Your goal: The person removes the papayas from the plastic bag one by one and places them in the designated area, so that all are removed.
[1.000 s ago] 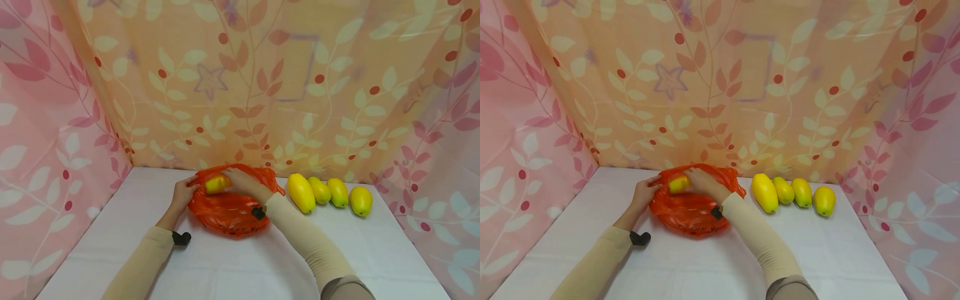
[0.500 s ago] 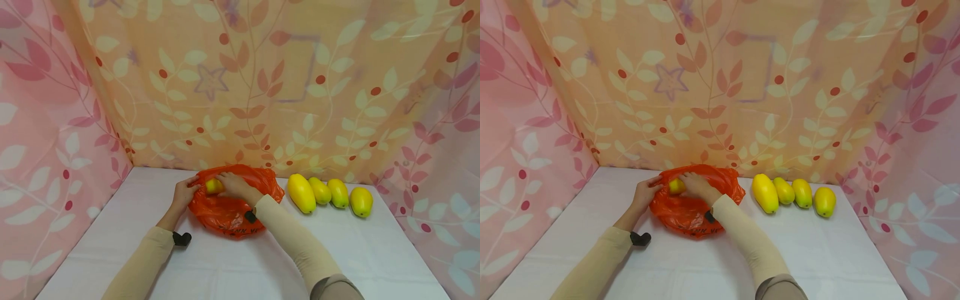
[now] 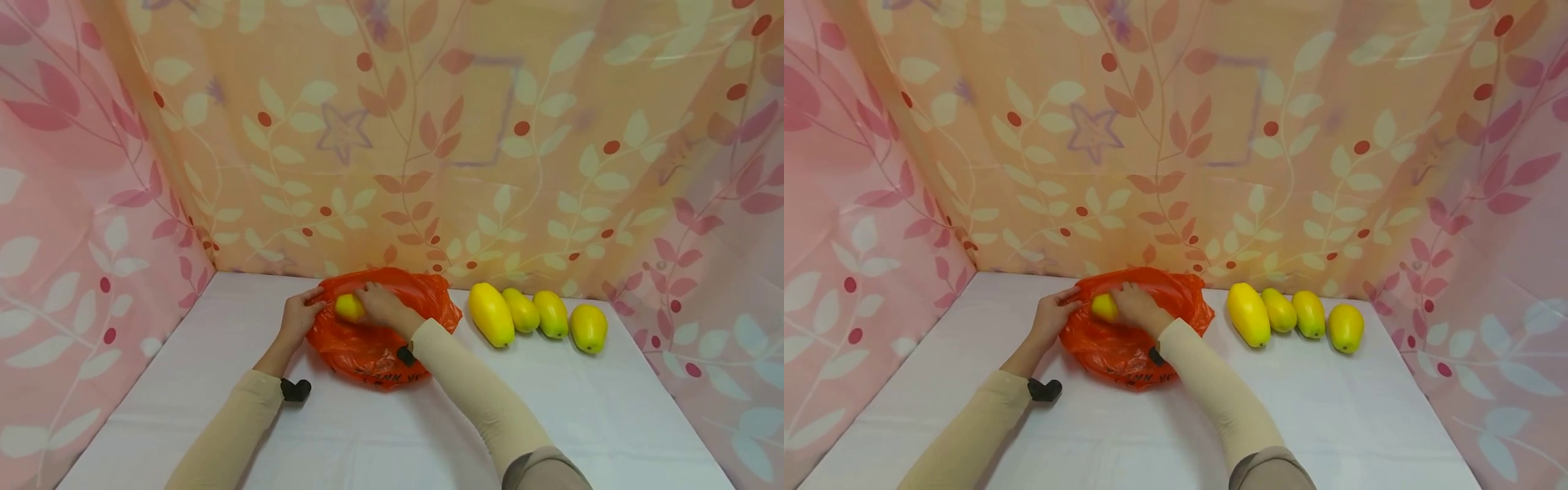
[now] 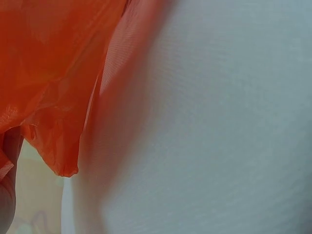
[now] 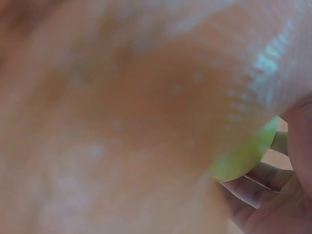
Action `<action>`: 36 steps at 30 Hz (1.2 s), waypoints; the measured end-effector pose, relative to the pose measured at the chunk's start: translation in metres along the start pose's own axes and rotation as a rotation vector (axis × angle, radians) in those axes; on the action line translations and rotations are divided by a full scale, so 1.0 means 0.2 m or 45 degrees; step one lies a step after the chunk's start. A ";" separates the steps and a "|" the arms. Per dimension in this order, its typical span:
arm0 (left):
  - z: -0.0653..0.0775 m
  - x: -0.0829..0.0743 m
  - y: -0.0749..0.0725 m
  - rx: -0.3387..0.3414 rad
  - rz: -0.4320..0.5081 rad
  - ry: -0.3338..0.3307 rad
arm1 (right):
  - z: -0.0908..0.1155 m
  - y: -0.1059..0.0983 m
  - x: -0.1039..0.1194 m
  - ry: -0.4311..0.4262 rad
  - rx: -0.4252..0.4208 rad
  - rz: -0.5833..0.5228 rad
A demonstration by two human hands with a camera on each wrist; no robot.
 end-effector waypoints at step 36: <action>0.00 0.01 -0.01 0.008 0.027 -0.029 | 0.07 -0.09 0.01 0.019 0.014 -0.125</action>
Point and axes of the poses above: each hand's wrist, its own z-axis away from the middle knuckle, its own y-axis out of the palm, x = y × z, the point moved 1 cm from there along -z, towards the middle knuckle
